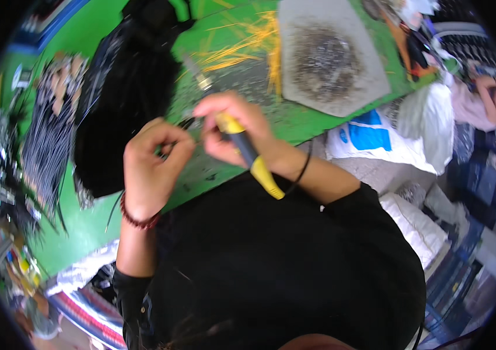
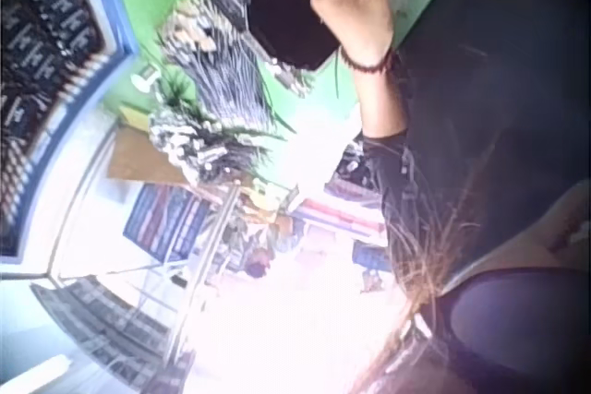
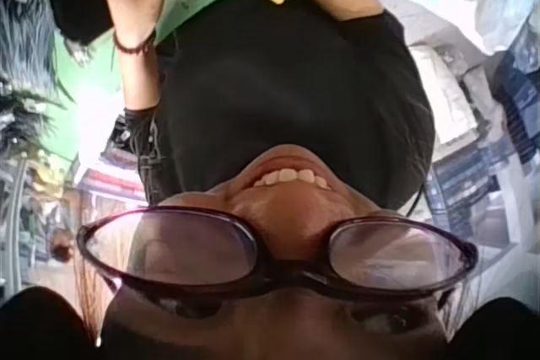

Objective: Soldering electrical wires onto small electronic components at a factory workbench.

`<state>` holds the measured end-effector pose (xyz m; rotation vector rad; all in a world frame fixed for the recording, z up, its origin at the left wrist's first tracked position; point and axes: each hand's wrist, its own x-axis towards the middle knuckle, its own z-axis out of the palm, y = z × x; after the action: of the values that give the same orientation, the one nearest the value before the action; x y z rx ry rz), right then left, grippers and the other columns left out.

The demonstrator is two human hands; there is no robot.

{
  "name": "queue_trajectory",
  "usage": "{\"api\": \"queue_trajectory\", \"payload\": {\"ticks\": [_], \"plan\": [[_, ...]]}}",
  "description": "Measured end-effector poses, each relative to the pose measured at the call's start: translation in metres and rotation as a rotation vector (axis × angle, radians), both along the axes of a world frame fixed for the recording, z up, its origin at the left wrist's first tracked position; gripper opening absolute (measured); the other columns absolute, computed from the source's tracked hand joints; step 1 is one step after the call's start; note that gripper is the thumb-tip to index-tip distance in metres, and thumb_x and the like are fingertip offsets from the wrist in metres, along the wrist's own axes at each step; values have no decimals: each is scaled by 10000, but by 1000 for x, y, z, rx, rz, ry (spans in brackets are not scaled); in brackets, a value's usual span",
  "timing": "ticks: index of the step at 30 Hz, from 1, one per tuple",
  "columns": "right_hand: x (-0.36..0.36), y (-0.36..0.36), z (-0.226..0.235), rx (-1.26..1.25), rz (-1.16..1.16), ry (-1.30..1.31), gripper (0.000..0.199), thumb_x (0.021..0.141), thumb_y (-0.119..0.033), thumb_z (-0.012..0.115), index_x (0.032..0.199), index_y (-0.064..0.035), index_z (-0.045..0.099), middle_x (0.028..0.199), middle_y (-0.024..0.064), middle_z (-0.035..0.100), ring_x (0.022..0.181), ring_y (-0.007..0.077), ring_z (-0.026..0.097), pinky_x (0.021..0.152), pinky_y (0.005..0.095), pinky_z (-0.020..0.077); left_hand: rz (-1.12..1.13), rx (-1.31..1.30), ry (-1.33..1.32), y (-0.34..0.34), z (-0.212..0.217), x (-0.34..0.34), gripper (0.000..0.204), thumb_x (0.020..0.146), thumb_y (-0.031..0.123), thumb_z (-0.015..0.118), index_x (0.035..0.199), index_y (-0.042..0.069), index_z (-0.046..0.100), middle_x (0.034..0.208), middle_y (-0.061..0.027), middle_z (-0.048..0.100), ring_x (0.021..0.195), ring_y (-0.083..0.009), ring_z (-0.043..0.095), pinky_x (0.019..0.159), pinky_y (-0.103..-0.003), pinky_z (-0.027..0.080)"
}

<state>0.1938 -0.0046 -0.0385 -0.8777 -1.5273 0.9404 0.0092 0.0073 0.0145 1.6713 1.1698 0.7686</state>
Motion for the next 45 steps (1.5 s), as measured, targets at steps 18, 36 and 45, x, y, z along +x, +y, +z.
{"api": "queue_trajectory", "payload": {"ticks": [18, 36, 45], "plan": [[240, -78, -1, -99, -896, 121, 92, 846, -25, 555, 924, 16, 582, 663, 17, 540, 541, 61, 483, 519, 191, 371, -26, 235, 234, 1, -12, 15, 86, 735, -75, 651, 763, -27, 585, 803, -98, 560, 689, -183, 542, 640, -282, 455], [242, -72, -9, -148, -947, 67, 105, 820, 48, 500, 899, 30, 567, 680, 48, 533, 534, 84, 452, 523, 205, 367, 11, 199, 217, -1, -18, 18, 82, 750, -81, 661, 776, -38, 596, 852, -104, 585, 701, -152, 550, 640, -256, 460], [239, -74, -15, -144, -943, 47, 98, 826, 34, 499, 895, 27, 568, 691, 56, 539, 533, 93, 464, 523, 207, 382, 20, 193, 227, -2, -15, 12, 88, 742, -88, 663, 771, -37, 598, 834, -102, 580, 690, -156, 552, 630, -257, 459]]}}
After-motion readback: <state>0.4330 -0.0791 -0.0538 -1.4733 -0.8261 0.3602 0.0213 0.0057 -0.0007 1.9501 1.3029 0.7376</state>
